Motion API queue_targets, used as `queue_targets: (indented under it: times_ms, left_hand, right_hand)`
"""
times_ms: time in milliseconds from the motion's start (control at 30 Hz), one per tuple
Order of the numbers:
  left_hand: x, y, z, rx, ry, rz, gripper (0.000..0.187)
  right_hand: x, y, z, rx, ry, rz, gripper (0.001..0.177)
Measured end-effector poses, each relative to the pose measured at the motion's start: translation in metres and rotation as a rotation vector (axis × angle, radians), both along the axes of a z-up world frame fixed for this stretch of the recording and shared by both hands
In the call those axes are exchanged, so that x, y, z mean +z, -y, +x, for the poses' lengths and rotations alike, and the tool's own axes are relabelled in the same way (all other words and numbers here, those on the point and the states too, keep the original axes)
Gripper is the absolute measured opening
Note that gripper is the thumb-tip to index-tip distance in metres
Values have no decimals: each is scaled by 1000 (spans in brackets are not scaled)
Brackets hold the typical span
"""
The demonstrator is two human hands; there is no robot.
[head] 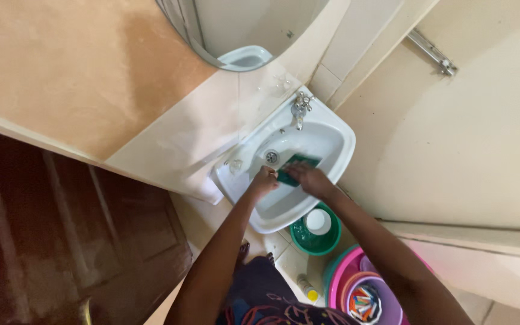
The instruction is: The person cleans a sink and a mirror using a scouring pad and a cleaning agent.
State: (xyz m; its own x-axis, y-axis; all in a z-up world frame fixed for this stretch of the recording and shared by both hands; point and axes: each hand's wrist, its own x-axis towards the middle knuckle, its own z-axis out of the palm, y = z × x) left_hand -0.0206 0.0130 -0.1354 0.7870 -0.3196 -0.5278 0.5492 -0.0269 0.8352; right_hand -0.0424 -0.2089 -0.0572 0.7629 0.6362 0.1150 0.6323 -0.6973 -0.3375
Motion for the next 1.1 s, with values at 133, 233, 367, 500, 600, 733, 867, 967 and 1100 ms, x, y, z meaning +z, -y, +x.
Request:
queue_targets:
  times_ms: [133,233,367,500,600,733,867,967,1100]
  left_hand:
    - [29,-36,-11,-18,1197,586,36]
    - [52,-75,-11,-301,1001,677,41]
    - [59,-106,-13,-354,1236,636,47]
    - [54,-109,-15,-440,1300,596,53]
    - [47,-107,-13,-475,1375,678,52]
    - [52,-107,-11,-531,1317,722,53]
    - [59,-109,-13,-469,1300,671,50]
    - [62,-107,-10,-452,1299,663,50]
    - [62,-106,-12,-416,1312,642,44]
  right_hand:
    - [-37,31,56,-312,-123,-611,25]
    - [-69,-10,36,-369,-261,-442,31]
    - [-89,-58,-20,91,-479,-552,36]
    - [-64,17,49,-416,-181,-765,39]
    - [-85,-20,47,-325,-33,-674,47]
    - [-106,-60,-3,-39,-384,-259,81]
    - [-84,18,32,-517,12,-906,29]
    - [-95,-14,57,-660,-141,-372,35]
    - [-93,-91,1,-420,-379,-182,60]
